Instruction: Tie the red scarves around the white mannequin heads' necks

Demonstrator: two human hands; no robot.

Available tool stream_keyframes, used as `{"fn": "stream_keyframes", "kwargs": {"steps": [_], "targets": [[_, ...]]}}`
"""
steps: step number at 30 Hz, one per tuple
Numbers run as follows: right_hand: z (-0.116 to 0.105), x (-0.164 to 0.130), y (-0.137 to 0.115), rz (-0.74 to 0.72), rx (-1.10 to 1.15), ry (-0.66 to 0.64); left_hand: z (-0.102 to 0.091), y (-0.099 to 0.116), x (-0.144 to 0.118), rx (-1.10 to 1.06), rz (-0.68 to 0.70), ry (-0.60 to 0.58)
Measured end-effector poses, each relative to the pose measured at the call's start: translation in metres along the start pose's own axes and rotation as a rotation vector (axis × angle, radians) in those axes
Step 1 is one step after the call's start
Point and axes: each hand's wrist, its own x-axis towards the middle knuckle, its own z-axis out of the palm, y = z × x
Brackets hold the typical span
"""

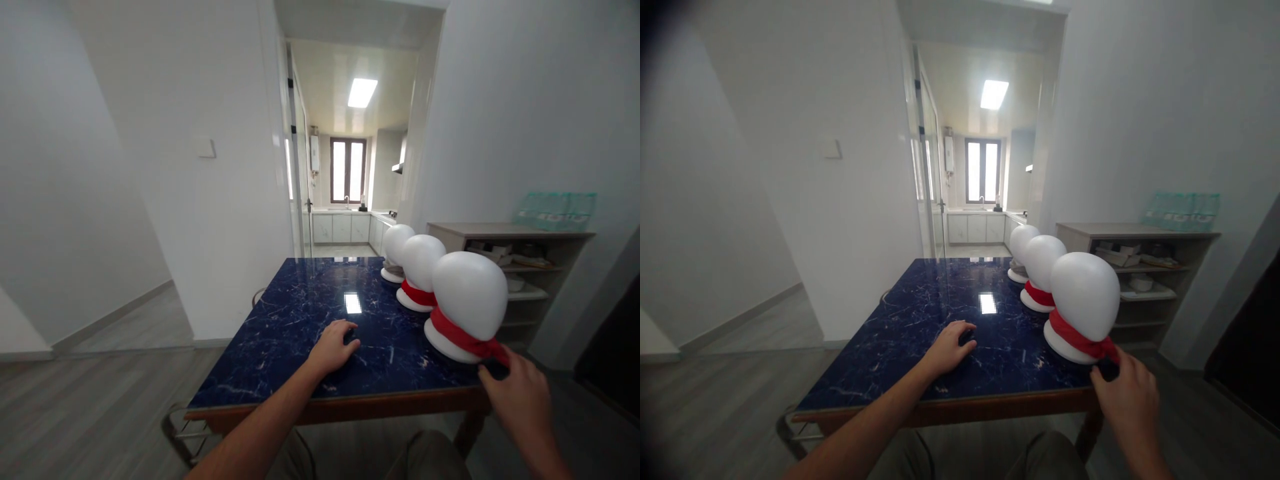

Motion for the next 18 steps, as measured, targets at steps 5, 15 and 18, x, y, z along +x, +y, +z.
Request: {"fn": "stream_keyframes", "kwargs": {"steps": [5,15,18], "targets": [[0.010,-0.038,-0.071,-0.149,0.266,-0.318,0.001,0.002,0.002,0.022,-0.031,-0.106],[0.122,0.026,-0.231,-0.645,0.249,-0.965,0.000,-0.011,0.041,0.076,-0.019,-0.239],[0.152,0.040,-0.249,-0.652,0.188,-1.008,0.003,-0.027,0.059,0.171,0.027,-0.223]]}}
